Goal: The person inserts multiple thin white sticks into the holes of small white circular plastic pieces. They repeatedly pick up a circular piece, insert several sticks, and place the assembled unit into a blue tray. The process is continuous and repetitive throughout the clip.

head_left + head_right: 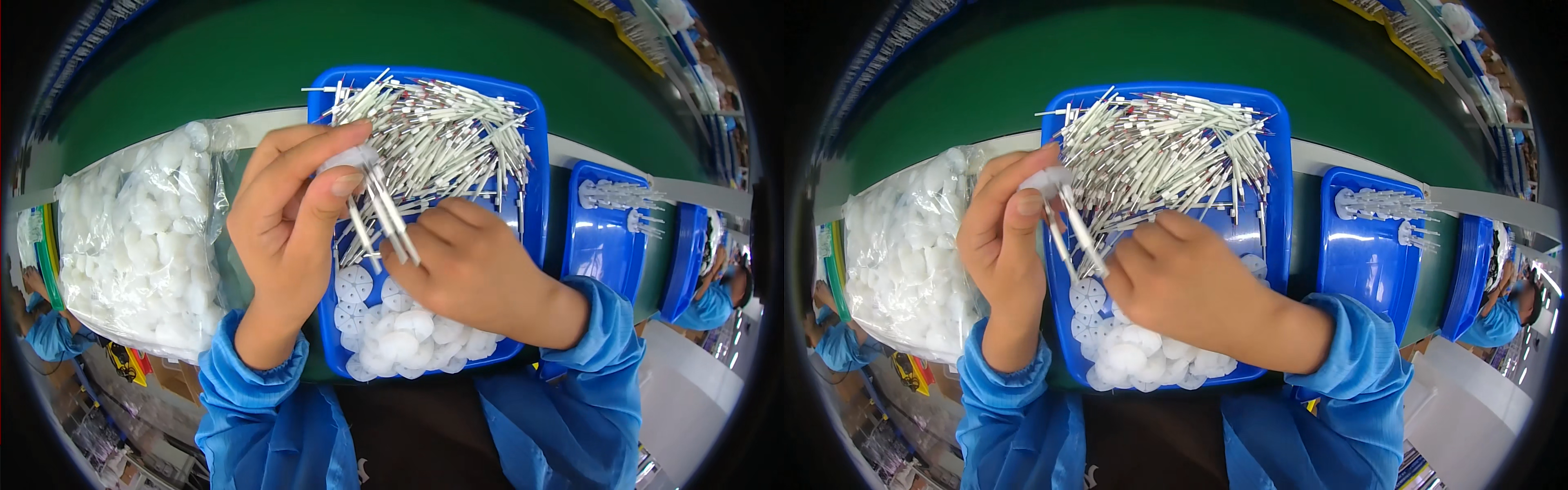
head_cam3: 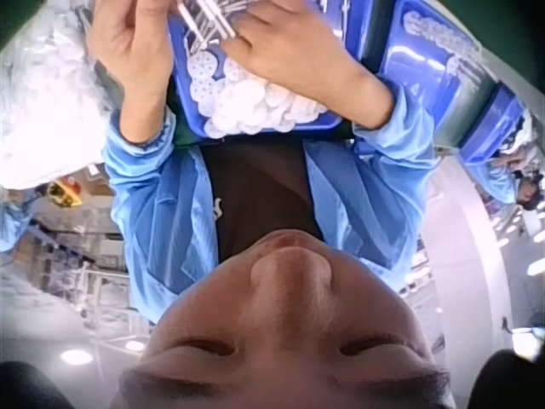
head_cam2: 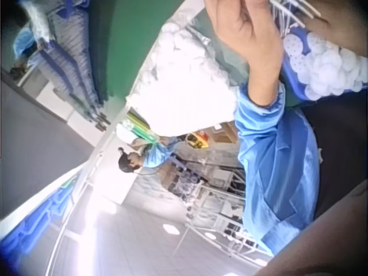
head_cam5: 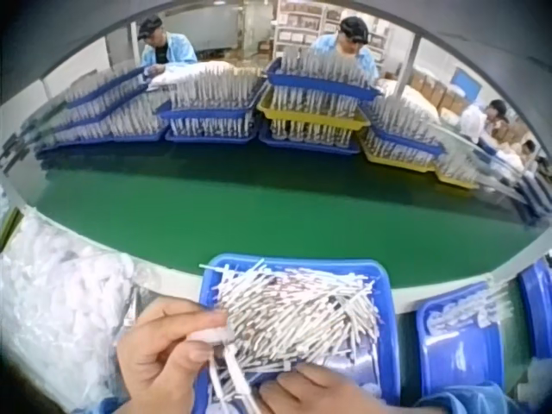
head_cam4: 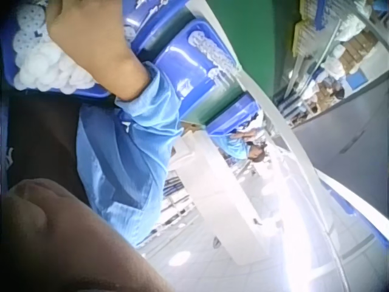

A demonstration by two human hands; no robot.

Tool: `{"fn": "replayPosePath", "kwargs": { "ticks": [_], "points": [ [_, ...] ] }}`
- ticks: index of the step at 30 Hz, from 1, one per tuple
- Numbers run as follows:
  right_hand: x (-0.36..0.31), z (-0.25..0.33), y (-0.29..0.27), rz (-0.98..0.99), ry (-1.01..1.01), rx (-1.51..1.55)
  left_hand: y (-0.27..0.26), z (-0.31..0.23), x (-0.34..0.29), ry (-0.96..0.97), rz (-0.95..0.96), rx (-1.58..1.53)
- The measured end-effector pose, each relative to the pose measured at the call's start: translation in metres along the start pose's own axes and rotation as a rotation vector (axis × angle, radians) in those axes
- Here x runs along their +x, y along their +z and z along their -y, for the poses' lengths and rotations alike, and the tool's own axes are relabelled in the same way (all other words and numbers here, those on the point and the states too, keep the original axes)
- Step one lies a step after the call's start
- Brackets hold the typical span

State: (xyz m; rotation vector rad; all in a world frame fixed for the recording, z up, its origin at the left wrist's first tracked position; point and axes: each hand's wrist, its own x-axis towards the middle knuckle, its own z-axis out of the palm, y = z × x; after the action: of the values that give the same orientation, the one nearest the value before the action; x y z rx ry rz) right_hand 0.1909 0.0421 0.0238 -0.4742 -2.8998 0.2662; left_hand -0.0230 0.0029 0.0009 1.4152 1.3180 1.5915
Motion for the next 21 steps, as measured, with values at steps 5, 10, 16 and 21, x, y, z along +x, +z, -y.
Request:
{"fn": "replayPosePath", "kwargs": {
  "ticks": [5,10,16,21],
  "points": [
    [-0.015,-0.040,-0.031,-0.275,0.326,0.536,0.004,-0.004,0.000,-0.168,0.025,-0.090],
    [-0.010,-0.040,-0.021,-0.446,0.346,0.583,0.014,-0.004,-0.003,-0.144,0.100,-0.050],
    [-0.011,-0.032,-0.020,-0.401,0.441,0.555,0.015,-0.005,-0.006,-0.149,0.054,-0.082],
    [-0.011,-0.031,-0.020,-0.407,0.454,0.601,0.014,-0.005,-0.006,-0.068,0.069,0.008]
  ]
}}
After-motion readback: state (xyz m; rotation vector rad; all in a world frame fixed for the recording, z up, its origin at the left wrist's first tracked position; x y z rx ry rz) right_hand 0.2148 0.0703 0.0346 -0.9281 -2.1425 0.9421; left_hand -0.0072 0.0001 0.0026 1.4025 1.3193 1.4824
